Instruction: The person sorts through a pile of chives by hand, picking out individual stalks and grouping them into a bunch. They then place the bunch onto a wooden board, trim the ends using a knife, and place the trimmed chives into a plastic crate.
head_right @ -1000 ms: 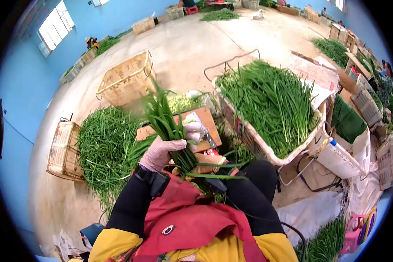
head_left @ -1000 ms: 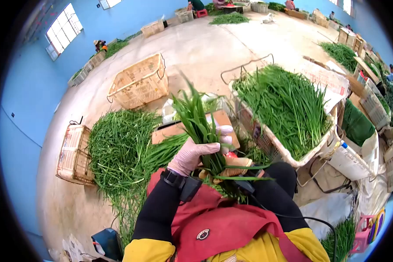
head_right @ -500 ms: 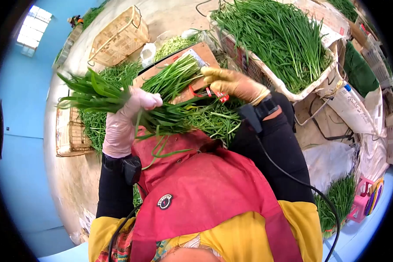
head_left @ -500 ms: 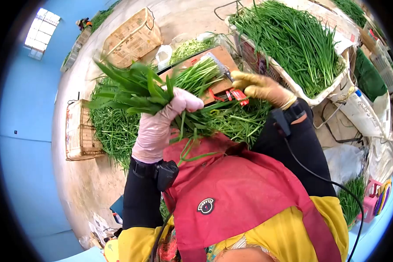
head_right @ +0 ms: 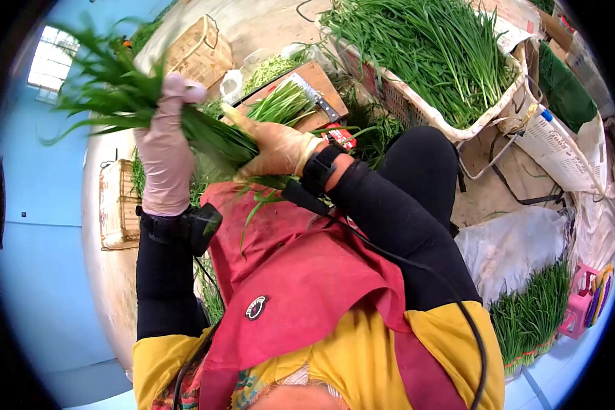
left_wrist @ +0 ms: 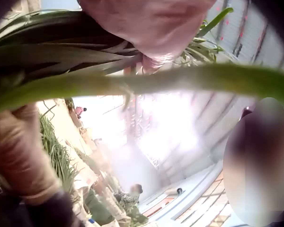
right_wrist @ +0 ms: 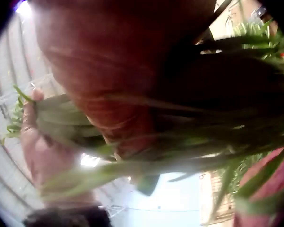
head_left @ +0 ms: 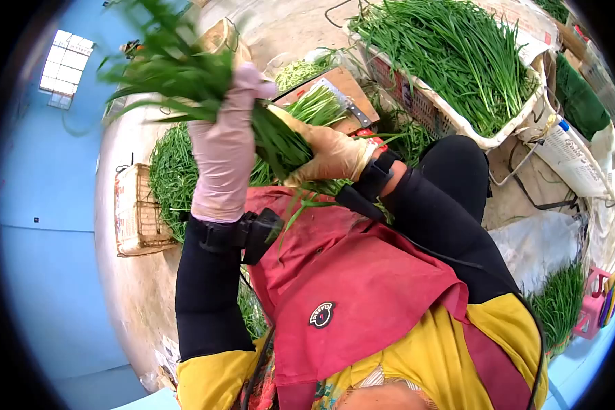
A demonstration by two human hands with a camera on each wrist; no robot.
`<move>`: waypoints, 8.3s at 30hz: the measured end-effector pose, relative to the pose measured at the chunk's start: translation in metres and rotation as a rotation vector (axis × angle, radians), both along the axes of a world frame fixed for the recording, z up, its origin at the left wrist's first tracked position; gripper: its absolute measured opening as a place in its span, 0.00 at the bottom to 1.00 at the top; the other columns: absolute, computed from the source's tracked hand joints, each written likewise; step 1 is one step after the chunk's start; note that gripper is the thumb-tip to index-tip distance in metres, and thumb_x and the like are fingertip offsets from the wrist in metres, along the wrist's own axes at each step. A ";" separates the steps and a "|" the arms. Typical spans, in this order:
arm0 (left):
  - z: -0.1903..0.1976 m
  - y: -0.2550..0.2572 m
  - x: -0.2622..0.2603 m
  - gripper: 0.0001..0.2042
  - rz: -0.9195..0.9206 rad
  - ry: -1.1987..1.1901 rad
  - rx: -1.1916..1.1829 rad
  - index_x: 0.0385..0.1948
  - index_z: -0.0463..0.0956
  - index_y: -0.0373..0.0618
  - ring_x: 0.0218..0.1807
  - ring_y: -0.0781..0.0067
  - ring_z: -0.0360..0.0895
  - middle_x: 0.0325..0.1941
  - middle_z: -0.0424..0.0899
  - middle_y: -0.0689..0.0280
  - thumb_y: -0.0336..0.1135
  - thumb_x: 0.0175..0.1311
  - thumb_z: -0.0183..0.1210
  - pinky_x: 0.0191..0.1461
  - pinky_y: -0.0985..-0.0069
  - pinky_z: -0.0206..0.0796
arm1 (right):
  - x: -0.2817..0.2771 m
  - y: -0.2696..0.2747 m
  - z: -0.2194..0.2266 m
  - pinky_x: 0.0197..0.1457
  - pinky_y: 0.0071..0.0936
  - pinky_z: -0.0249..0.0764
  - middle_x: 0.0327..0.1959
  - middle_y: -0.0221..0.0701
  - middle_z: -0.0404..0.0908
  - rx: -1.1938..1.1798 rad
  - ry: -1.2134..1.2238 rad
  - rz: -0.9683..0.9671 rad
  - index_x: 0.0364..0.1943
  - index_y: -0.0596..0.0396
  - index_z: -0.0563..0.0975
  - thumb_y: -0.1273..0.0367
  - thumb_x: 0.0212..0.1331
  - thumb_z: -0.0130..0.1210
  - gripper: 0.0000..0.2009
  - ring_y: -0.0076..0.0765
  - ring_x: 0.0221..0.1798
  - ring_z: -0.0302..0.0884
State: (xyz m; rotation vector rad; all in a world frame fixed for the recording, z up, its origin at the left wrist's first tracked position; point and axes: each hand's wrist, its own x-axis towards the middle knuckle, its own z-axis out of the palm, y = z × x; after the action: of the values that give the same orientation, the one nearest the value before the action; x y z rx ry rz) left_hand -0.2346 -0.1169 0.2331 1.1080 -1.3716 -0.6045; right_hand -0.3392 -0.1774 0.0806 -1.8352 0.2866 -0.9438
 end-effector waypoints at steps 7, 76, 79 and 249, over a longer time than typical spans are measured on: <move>0.009 0.015 0.068 0.10 0.330 0.304 -0.232 0.43 0.76 0.39 0.36 0.77 0.76 0.33 0.82 0.63 0.37 0.69 0.57 0.42 0.79 0.71 | -0.012 0.006 -0.088 0.57 0.34 0.71 0.52 0.49 0.77 0.116 0.520 -0.109 0.69 0.50 0.58 0.63 0.46 0.65 0.42 0.51 0.55 0.76; -0.208 0.155 0.248 0.14 0.624 0.948 -0.064 0.36 0.74 0.48 0.43 0.70 0.77 0.39 0.80 0.68 0.48 0.73 0.47 0.53 0.66 0.72 | 0.072 0.077 -0.055 0.48 0.44 0.74 0.37 0.46 0.82 -0.096 0.920 -0.113 0.36 0.56 0.82 0.41 0.58 0.51 0.29 0.53 0.43 0.80; -0.213 0.159 0.249 0.14 0.628 0.919 -0.059 0.37 0.74 0.47 0.43 0.70 0.77 0.39 0.80 0.68 0.47 0.73 0.49 0.52 0.67 0.72 | 0.085 0.070 -0.067 0.47 0.44 0.75 0.35 0.45 0.82 -0.050 0.930 -0.115 0.34 0.55 0.82 0.48 0.59 0.52 0.23 0.53 0.42 0.80; -0.047 -0.021 0.173 0.08 0.391 0.624 0.008 0.33 0.76 0.40 0.25 0.71 0.76 0.25 0.81 0.63 0.36 0.65 0.59 0.31 0.73 0.70 | 0.100 0.106 0.119 0.42 0.40 0.76 0.34 0.38 0.78 -0.548 0.135 0.087 0.42 0.52 0.79 0.61 0.57 0.58 0.13 0.47 0.41 0.79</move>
State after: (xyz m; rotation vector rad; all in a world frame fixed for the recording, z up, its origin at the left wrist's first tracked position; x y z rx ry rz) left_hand -0.0614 -0.1383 0.1865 1.0379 -0.5979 -0.5970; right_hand -0.2388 -0.0715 0.1996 -2.3971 0.0250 -0.8947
